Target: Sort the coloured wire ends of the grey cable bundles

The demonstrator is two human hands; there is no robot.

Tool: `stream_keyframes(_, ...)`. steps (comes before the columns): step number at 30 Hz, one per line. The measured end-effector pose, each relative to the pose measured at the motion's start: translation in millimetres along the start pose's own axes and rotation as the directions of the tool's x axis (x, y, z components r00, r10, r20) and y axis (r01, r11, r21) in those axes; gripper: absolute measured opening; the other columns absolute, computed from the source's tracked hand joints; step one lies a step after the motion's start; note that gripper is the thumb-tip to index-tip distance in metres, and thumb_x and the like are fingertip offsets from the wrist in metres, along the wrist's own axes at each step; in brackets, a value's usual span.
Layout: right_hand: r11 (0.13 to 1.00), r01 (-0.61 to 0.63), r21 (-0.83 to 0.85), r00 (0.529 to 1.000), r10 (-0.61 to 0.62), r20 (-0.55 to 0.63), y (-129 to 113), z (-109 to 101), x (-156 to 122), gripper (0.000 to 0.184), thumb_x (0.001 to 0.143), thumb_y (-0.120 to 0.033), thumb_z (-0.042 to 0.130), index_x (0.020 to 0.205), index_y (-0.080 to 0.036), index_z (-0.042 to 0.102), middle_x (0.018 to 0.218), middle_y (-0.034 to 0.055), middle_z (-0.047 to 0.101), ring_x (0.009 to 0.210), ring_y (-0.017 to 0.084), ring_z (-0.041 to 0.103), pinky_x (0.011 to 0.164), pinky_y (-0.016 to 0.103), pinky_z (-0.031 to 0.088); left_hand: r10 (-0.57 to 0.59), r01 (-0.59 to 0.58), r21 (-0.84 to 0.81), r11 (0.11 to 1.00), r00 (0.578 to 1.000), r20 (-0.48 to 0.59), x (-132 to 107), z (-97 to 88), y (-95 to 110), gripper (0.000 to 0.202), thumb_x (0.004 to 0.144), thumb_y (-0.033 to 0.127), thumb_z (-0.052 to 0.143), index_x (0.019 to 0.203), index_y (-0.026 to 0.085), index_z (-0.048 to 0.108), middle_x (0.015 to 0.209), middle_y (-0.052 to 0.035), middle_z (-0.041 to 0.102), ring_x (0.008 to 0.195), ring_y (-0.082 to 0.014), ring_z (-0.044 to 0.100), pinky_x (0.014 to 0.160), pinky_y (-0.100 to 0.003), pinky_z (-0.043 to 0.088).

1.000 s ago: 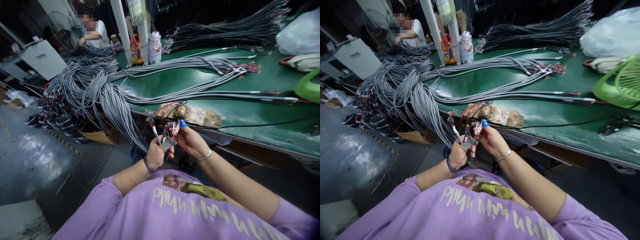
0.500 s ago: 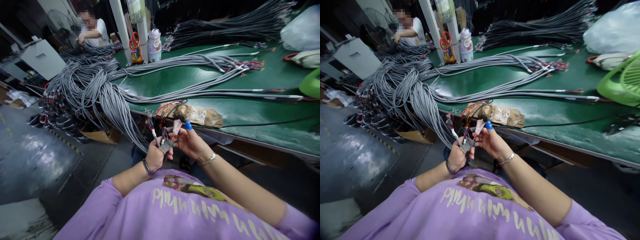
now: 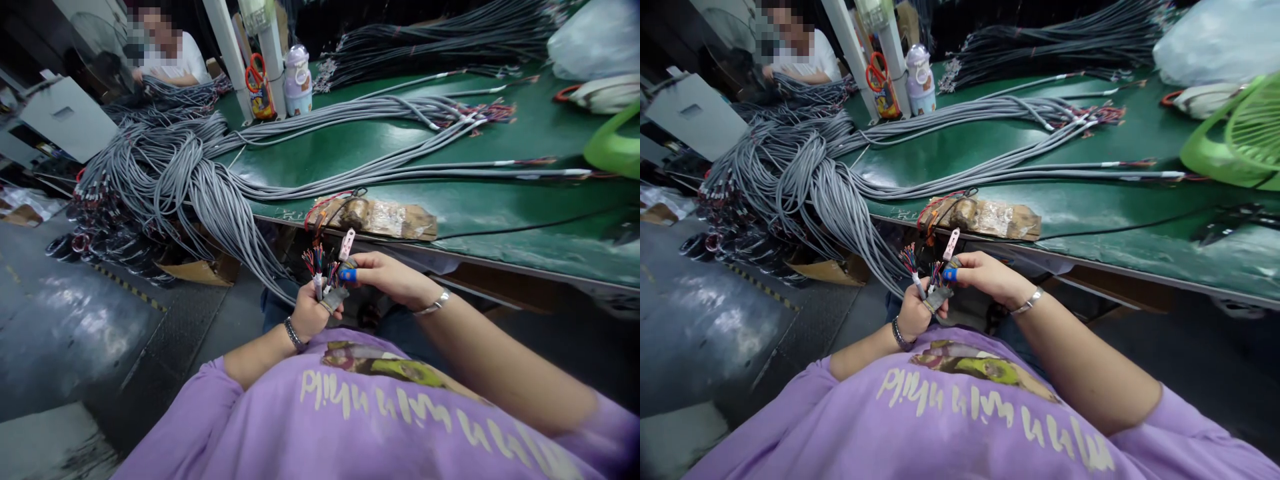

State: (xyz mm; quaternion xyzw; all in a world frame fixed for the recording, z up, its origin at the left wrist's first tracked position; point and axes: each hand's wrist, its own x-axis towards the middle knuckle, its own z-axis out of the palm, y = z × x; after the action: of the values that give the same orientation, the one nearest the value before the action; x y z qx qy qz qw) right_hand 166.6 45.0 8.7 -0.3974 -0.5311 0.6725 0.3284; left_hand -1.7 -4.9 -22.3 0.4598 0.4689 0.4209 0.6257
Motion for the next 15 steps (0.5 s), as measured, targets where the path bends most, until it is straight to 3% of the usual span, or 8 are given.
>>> stream_keyframes(11, 0.995, 0.058, -0.086, 0.996, -0.052, 0.067, 0, 13, 0, 0.032, 0.068, -0.048, 0.078, 0.07, -0.016, 0.072, 0.067, 0.0022, 0.07, 0.06, 0.015, 0.06, 0.062, 0.028, 0.05, -0.019, 0.016, 0.052, 0.999, 0.998, 0.066, 0, -3.8, -5, 0.045, 0.065, 0.053, 0.077, 0.062, 0.015, 0.055, 0.05, 0.0011, 0.057, 0.04, -0.0087, 0.052, 0.042, -0.021, 0.045)
stream_keyframes(15, 0.999, 0.035, 0.008, 0.999, -0.036, 0.027, 4, 6, -4, 0.036, 0.068, -0.051, 0.078, 0.075, -0.016, 0.074, 0.072, 0.0036, 0.072, 0.064, 0.015, 0.063, 0.065, 0.028, 0.052, -0.016, 0.015, 0.009, 1.0, 0.999, 0.032, 3, -5.2, -11, 0.045, 0.07, 0.057, 0.072, 0.069, 0.015, 0.058, 0.053, 0.0016, 0.059, 0.041, -0.0083, 0.053, 0.042, -0.02, 0.045)
